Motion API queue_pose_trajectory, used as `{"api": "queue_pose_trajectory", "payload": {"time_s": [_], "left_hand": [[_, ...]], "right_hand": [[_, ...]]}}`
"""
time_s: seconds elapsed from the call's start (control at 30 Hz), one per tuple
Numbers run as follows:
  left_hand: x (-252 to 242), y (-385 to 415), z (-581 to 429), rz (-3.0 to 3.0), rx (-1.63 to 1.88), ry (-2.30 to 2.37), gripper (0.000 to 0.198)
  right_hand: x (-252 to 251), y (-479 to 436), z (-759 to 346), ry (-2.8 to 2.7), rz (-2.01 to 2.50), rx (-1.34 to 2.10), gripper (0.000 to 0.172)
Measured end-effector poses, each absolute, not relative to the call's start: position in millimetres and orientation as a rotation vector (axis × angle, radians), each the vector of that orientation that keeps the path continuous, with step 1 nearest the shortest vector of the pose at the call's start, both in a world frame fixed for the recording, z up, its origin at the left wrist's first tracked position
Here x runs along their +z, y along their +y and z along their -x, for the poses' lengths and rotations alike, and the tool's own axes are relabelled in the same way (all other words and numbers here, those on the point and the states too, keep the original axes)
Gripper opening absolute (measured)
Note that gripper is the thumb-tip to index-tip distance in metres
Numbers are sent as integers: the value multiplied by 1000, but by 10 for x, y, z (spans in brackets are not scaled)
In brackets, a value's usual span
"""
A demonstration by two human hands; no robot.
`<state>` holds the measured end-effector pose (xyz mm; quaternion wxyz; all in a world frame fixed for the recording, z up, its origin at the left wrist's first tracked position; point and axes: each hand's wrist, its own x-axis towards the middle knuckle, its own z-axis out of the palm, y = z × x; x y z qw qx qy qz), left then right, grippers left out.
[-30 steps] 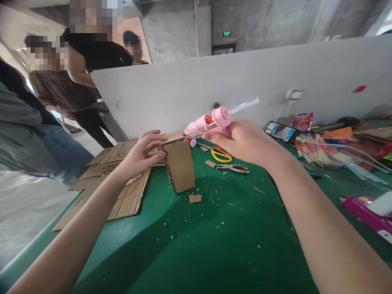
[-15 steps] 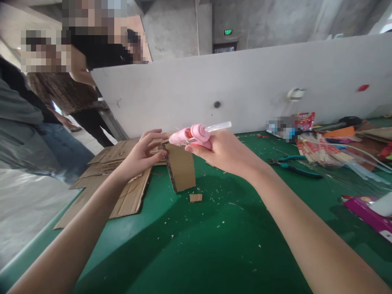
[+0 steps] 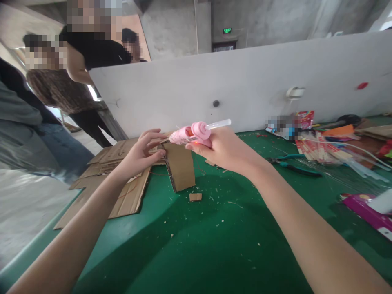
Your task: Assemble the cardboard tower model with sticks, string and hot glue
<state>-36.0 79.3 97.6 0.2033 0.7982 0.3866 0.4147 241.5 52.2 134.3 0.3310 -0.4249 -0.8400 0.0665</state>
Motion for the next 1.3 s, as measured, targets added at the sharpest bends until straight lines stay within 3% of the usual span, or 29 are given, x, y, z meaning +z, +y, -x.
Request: {"api": "queue_pose_trajectory", "payload": {"time_s": [1.3], "left_hand": [[970, 826, 412, -2264, 1157, 1098, 39]], "right_hand": [[1523, 490, -2601, -2197, 1275, 50, 35]]}}
